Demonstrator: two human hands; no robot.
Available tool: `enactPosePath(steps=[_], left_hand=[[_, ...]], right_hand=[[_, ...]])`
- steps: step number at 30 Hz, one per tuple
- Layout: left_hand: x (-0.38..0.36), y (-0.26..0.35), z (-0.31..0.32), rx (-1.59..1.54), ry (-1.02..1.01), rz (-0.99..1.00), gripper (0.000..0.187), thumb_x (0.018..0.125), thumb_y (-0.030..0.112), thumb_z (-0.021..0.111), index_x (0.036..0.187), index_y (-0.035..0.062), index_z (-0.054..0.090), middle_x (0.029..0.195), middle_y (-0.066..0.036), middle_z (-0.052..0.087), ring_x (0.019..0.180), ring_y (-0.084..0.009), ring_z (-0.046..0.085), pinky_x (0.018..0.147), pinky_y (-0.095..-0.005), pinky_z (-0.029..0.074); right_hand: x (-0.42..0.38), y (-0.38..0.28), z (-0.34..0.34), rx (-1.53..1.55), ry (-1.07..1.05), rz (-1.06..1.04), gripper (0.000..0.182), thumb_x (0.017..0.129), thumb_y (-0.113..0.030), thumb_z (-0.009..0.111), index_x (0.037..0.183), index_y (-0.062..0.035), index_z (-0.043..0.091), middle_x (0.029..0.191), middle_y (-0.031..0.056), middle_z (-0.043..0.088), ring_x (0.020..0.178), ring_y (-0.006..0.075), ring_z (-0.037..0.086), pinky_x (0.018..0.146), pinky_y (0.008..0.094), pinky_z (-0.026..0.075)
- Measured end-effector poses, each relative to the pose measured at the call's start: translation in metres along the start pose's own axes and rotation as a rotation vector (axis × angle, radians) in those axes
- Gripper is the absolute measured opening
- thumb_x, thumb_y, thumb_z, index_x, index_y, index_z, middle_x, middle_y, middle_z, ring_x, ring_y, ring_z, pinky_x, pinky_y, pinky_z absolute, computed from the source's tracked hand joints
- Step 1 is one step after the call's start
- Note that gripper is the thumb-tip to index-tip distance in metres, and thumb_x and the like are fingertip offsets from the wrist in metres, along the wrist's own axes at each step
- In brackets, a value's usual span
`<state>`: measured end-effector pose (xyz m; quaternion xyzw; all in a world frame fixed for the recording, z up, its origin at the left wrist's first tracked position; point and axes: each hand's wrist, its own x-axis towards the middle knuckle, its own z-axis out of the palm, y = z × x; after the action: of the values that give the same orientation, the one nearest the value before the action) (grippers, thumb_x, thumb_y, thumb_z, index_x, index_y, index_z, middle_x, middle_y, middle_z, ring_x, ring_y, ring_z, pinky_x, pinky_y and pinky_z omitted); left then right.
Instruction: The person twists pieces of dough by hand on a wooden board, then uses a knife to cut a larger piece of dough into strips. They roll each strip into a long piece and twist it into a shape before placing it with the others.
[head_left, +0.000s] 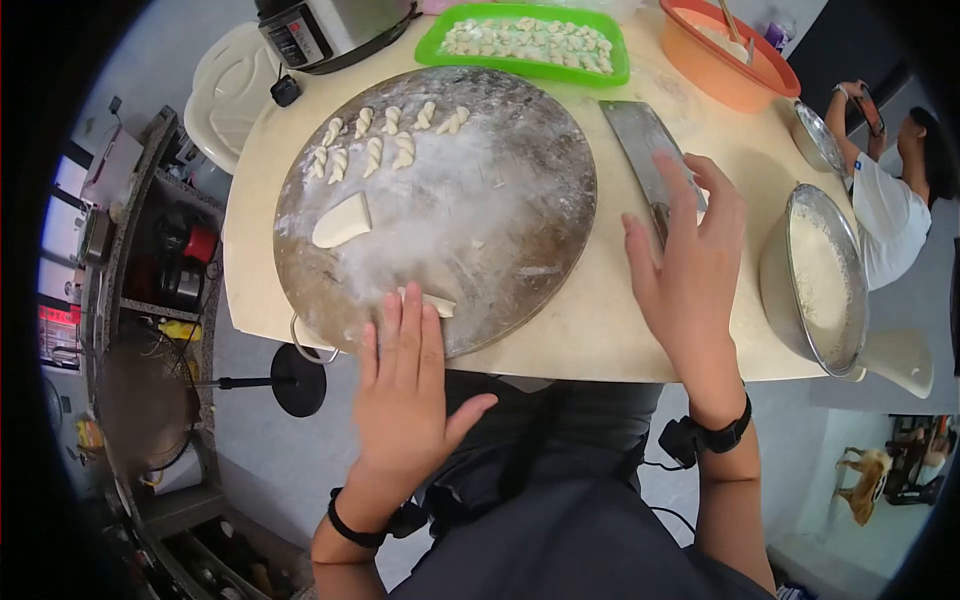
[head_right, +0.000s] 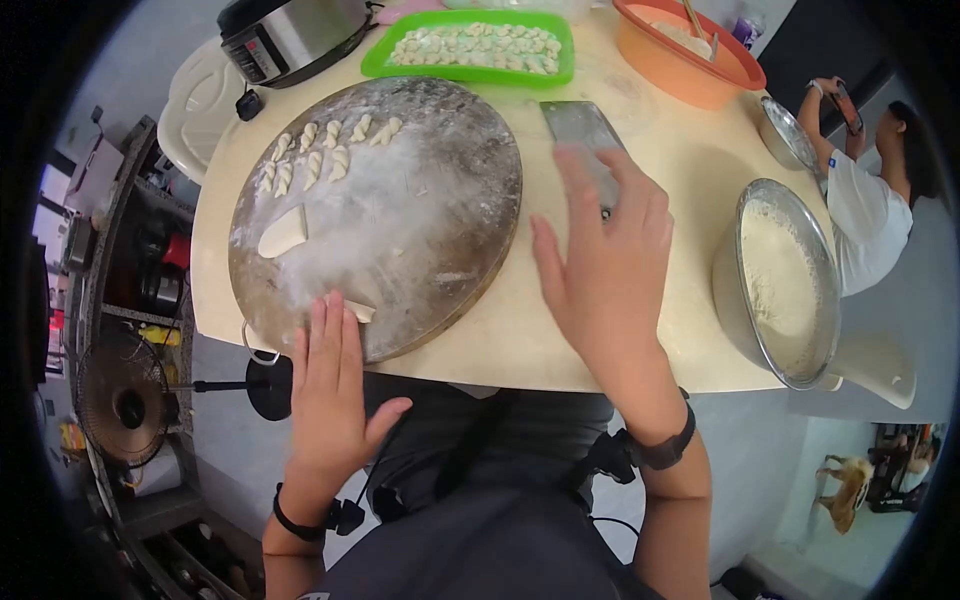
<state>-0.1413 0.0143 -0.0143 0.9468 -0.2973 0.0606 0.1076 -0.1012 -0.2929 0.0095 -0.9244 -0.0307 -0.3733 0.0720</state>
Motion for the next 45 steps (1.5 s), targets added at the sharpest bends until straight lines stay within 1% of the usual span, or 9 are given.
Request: enactPosePath(steps=[8,12,21,24,28,36,40,41,45], left_hand=[[0.038,-0.007,0.002,0.085,0.090,0.059,0.108,0.092,0.066,0.072,0.158,-0.0138,0.042,0.168,-0.032,0.042,0.160,-0.0480,0.036,0.129,-0.0620,0.027],[0.086,-0.024,0.007,0.090,0.046,0.097,0.106,0.096,0.064,0.068,0.163,-0.0114,0.036,0.172,-0.029,0.037,0.162,-0.0451,0.032,0.130,-0.0605,0.025],[0.009,-0.001,-0.006,0.004,-0.002,0.024,0.107,0.096,0.065,0.068,0.165,-0.0107,0.034,0.174,-0.028,0.034,0.161,-0.0478,0.033,0.131,-0.0602,0.024],[0.057,-0.009,0.007,0.009,0.069,0.043,0.106,0.096,0.062,0.069,0.165,-0.0105,0.034,0.174,-0.029,0.033,0.161,-0.0477,0.032,0.131,-0.0605,0.024],[0.094,-0.013,0.014,-0.007,0.100,0.018,0.102,0.096,0.057,0.072,0.164,-0.0108,0.036,0.172,-0.029,0.037,0.162,-0.0471,0.032,0.131,-0.0602,0.023],[0.031,0.017,0.001,-0.066,0.045,-0.040,0.084,0.097,0.046,0.077,0.154,-0.0098,0.051,0.169,-0.028,0.044,0.159,-0.0468,0.039,0.130,-0.0629,0.021],[0.036,-0.001,-0.010,-0.321,0.254,-0.064,0.056,0.096,0.024,0.079,0.144,-0.0020,0.064,0.151,-0.022,0.062,0.137,-0.0428,0.061,0.123,-0.0586,0.038],[0.044,-0.005,-0.014,-0.353,0.372,-0.072,0.043,0.096,0.014,0.076,0.135,-0.0021,0.068,0.137,-0.021,0.068,0.124,-0.0425,0.066,0.116,-0.0541,0.046],[0.067,-0.047,-0.011,-0.447,0.436,-0.104,0.034,0.099,0.009,0.072,0.131,-0.0016,0.069,0.130,-0.018,0.070,0.120,-0.0350,0.068,0.109,-0.0448,0.050]], right_hand=[[0.001,-0.075,-0.008,0.384,-0.200,-0.177,0.057,0.090,-0.004,0.070,0.146,-0.0065,0.061,0.145,0.0213,0.056,0.131,0.0445,0.053,0.111,0.0539,0.045],[0.011,-0.075,0.002,0.337,-0.076,-0.173,0.058,0.092,-0.003,0.067,0.149,-0.0062,0.059,0.148,0.0212,0.054,0.131,0.0454,0.053,0.112,0.0558,0.044],[0.003,-0.053,0.016,0.387,-0.156,-0.081,0.057,0.096,-0.003,0.064,0.152,-0.0075,0.057,0.151,0.0207,0.053,0.136,0.0452,0.050,0.116,0.0546,0.040],[0.002,-0.054,0.017,0.399,-0.137,-0.151,0.059,0.091,-0.004,0.069,0.149,-0.0045,0.058,0.147,0.0231,0.053,0.131,0.0471,0.051,0.113,0.0581,0.042],[-0.003,-0.047,0.025,0.393,-0.148,-0.136,0.057,0.091,-0.004,0.068,0.147,-0.0046,0.058,0.147,0.0224,0.053,0.131,0.0470,0.051,0.113,0.0583,0.041],[-0.007,-0.046,0.023,0.357,-0.170,-0.127,0.050,0.089,-0.007,0.071,0.139,-0.0040,0.063,0.138,0.0198,0.058,0.132,0.0423,0.053,0.115,0.0583,0.042],[-0.006,-0.070,0.036,0.411,-0.225,-0.176,0.045,0.088,-0.015,0.076,0.130,-0.0042,0.066,0.129,0.0162,0.061,0.126,0.0379,0.057,0.111,0.0554,0.045],[-0.004,-0.079,0.038,0.407,-0.233,-0.187,0.041,0.088,-0.015,0.076,0.126,-0.0045,0.067,0.125,0.0150,0.062,0.124,0.0368,0.058,0.110,0.0545,0.046],[0.007,-0.099,0.065,0.306,-0.262,-0.300,0.023,0.089,-0.015,0.072,0.110,-0.0054,0.071,0.111,0.0116,0.065,0.117,0.0346,0.062,0.105,0.0513,0.049]])
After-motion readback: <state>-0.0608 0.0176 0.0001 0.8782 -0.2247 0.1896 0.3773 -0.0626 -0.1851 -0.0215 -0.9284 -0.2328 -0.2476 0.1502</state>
